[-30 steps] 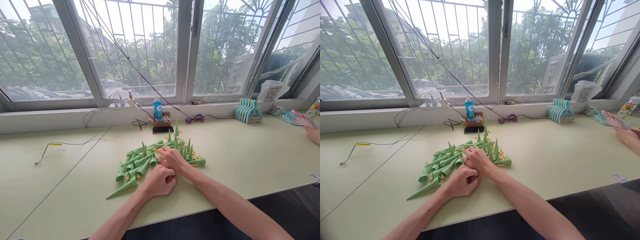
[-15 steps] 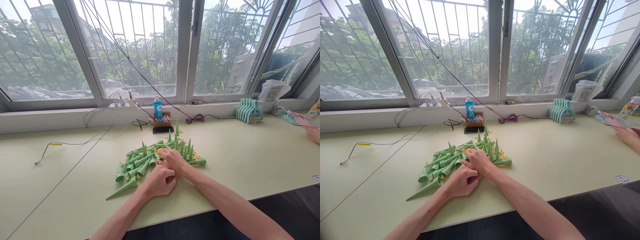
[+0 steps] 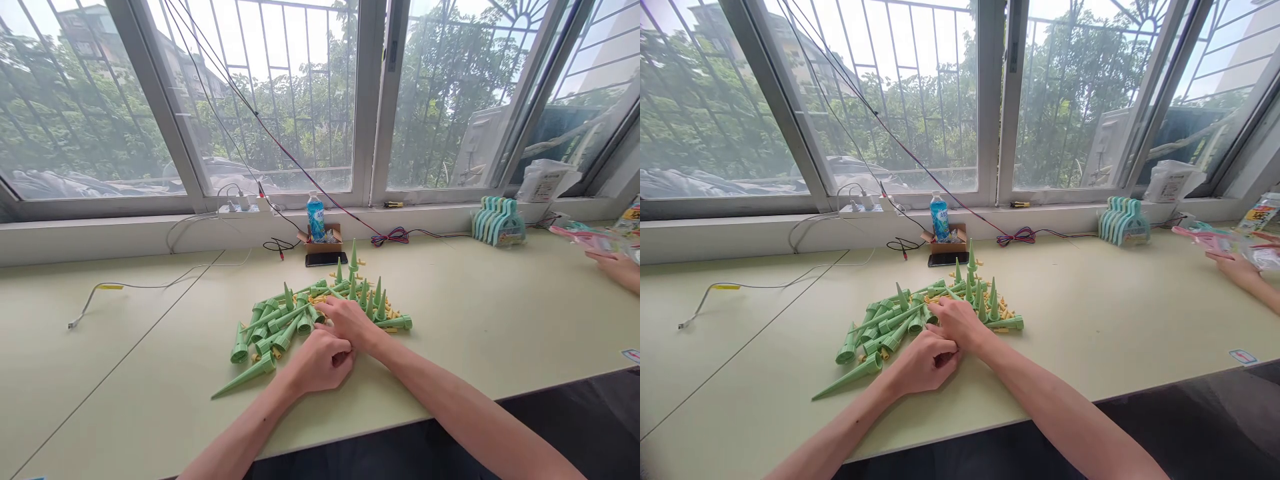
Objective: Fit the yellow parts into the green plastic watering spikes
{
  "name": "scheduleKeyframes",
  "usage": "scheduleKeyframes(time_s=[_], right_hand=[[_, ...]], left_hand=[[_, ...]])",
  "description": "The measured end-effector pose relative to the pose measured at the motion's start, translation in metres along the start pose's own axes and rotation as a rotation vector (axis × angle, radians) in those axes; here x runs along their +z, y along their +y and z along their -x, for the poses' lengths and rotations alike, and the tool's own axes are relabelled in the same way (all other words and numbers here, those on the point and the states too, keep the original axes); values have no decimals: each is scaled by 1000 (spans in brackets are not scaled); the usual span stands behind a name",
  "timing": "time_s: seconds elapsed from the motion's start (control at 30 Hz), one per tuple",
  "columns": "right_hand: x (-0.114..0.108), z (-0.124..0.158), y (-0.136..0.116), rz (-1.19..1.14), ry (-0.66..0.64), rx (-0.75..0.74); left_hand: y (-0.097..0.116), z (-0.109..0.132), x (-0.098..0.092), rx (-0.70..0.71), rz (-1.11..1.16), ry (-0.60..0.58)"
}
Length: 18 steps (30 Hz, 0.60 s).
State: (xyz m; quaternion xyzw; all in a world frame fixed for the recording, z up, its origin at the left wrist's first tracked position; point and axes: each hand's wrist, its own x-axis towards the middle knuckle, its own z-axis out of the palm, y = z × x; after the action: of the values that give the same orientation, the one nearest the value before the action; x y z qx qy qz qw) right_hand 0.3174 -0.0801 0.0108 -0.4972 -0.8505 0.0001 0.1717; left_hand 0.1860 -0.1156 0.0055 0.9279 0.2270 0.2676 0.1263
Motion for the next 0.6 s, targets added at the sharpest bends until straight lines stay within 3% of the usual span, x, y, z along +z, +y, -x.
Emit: scheduleKeyframes(time_s=[0.23, 0.4, 0.5, 0.6], right_hand=[[1, 2, 1, -16, 51, -7], [-15, -5, -6, -89, 145, -108], [-30, -15, -21, -160, 94, -249], [-40, -26, -45, -195, -42, -396]], left_hand=[[1, 1, 2, -6, -27, -5], [4, 4, 2, -22, -44, -21], [4, 7, 4, -17, -99, -15], [3, 12, 8, -69, -117, 19]])
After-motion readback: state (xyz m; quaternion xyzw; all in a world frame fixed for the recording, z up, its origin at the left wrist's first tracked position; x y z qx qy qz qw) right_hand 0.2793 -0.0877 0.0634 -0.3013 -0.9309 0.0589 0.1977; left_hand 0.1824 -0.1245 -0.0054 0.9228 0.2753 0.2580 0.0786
